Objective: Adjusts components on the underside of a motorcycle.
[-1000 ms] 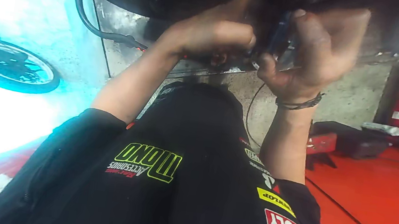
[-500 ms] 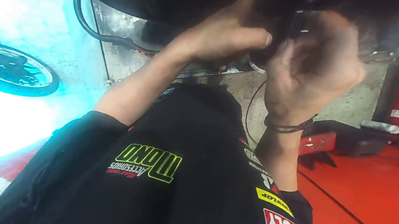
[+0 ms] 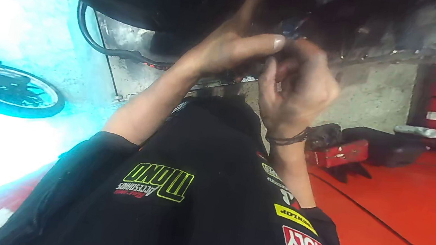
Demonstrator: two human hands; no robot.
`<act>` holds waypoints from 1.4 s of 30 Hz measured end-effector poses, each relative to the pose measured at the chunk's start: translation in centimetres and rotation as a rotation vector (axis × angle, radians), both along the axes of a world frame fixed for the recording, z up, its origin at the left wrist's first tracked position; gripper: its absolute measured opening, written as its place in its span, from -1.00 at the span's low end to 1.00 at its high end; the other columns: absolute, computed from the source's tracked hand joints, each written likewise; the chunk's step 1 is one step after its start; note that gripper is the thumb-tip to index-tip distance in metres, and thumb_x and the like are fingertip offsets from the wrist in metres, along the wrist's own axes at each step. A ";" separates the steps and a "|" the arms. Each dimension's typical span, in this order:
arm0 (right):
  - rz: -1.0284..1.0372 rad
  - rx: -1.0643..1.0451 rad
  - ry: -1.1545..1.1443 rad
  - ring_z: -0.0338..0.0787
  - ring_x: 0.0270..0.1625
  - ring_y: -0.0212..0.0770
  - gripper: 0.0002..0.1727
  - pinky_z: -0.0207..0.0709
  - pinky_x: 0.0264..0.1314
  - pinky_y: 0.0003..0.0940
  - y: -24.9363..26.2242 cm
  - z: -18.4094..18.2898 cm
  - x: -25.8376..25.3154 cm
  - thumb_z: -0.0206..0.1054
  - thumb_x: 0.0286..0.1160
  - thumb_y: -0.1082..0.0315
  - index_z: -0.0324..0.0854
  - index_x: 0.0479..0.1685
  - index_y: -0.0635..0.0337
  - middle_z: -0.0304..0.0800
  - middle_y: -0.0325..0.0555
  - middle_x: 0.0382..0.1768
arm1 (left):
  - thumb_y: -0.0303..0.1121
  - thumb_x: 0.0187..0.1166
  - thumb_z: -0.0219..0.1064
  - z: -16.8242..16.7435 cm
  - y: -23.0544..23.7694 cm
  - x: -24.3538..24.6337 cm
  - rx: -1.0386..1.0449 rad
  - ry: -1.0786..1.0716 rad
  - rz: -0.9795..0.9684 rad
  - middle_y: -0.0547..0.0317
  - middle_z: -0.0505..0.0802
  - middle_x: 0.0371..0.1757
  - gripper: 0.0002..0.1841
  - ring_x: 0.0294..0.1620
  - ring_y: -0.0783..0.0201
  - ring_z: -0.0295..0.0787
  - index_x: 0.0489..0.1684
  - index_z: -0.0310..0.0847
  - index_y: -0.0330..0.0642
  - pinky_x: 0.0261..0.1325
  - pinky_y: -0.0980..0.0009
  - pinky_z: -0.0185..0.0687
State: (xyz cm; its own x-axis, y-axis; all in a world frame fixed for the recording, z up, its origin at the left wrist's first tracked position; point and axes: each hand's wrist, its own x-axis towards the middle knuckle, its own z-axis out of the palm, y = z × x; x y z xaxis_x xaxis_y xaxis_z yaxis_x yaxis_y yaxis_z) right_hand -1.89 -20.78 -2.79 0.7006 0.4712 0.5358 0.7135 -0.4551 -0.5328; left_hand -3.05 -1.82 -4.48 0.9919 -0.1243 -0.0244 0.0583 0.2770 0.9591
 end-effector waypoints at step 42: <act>0.470 0.002 0.144 0.66 0.27 0.06 -0.22 0.67 0.19 -0.15 -1.0 -3.3 9.6 0.58 0.05 -0.05 0.58 0.19 0.40 0.50 0.39 0.32 | -0.30 0.46 0.57 -3.9 -0.5 -1.5 0.113 -0.062 0.143 0.13 0.90 0.03 -0.62 0.09 0.31 0.86 0.16 0.70 -0.28 0.28 0.26 0.79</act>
